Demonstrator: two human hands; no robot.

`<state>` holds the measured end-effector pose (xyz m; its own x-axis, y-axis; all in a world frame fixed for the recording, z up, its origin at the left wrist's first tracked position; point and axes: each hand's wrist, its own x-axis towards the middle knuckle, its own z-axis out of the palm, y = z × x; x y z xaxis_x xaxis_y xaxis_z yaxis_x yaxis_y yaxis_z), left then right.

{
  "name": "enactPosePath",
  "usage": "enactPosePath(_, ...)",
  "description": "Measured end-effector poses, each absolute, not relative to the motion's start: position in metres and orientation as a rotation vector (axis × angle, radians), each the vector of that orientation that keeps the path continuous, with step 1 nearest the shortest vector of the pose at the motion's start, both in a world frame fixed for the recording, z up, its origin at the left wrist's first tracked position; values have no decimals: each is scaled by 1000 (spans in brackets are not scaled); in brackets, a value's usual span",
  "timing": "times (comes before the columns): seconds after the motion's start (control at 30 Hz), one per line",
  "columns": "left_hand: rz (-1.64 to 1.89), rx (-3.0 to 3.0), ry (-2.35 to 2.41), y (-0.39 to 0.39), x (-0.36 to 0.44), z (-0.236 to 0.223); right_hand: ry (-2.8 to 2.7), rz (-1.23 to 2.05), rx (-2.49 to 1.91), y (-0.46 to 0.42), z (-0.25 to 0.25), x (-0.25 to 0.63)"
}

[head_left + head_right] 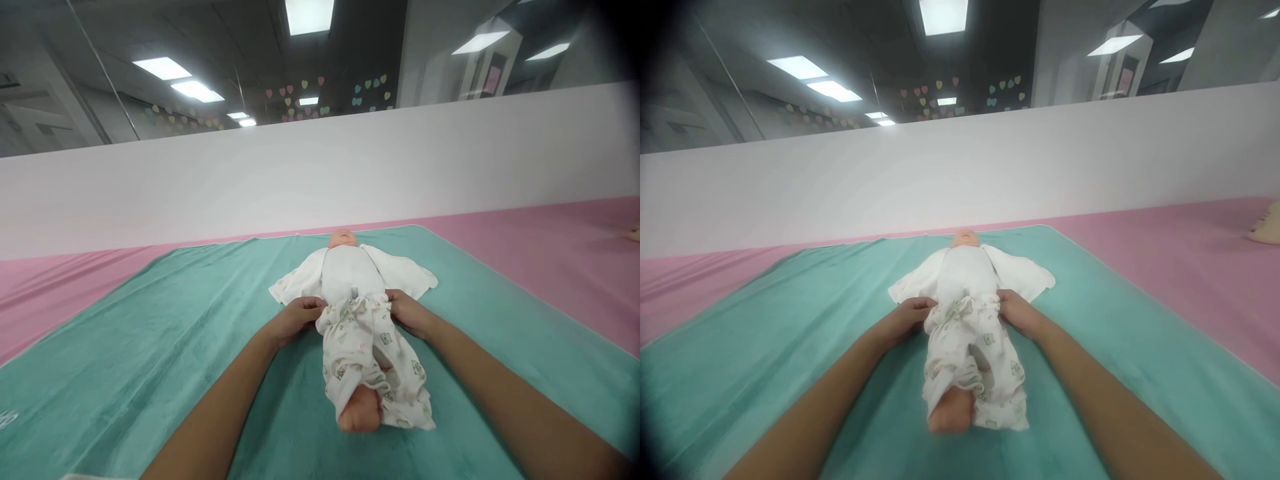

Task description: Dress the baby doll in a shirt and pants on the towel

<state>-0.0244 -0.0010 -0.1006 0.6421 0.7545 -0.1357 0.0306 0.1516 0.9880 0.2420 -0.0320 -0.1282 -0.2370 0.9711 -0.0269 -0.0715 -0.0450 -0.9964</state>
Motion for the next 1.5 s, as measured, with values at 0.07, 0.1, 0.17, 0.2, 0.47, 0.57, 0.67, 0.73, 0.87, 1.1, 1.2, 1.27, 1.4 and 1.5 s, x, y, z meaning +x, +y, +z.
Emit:
enactPosePath(0.07,570,1334,707,-1,-26,-100,-1315,1428,-1083,-32,-127,242)
enactPosePath(0.1,564,1339,691,-1,-27,-100,-1322,1418,-1097,-33,-127,241)
enactPosePath(0.17,554,1358,669,0,-28,-100,-1339,1394,-1123,-33,-126,241)
enactPosePath(0.2,550,1373,664,0,-29,-100,-1349,1383,-1135,-33,-125,240)
enactPosePath(0.47,588,1426,658,-2,-26,-100,-1514,1197,-1306,-35,-121,242)
enactPosePath(0.57,594,1391,663,-2,-25,-101,-1657,1095,-1319,-36,-116,245)
enactPosePath(0.67,618,1337,682,-2,-25,-102,-1727,994,-1374,-37,-110,246)
enactPosePath(0.73,620,1327,699,-1,-25,-103,-1738,939,-1403,-36,-108,246)
enactPosePath(0.87,601,1335,715,-1,-25,-103,-1659,852,-1501,-32,-114,247)
enactPosePath(1.1,596,1332,744,0,-26,-103,-1503,864,-1493,-22,-133,255)
enactPosePath(1.2,591,1341,756,-1,-26,-101,-1521,838,-1497,-20,-136,256)
enactPosePath(1.27,589,1341,753,-1,-27,-100,-1537,831,-1510,-18,-138,257)
enactPosePath(1.4,579,1359,732,-1,-27,-99,-1536,861,-1464,-15,-141,257)
enactPosePath(1.5,569,1376,716,-1,-28,-99,-1530,887,-1397,-15,-140,256)
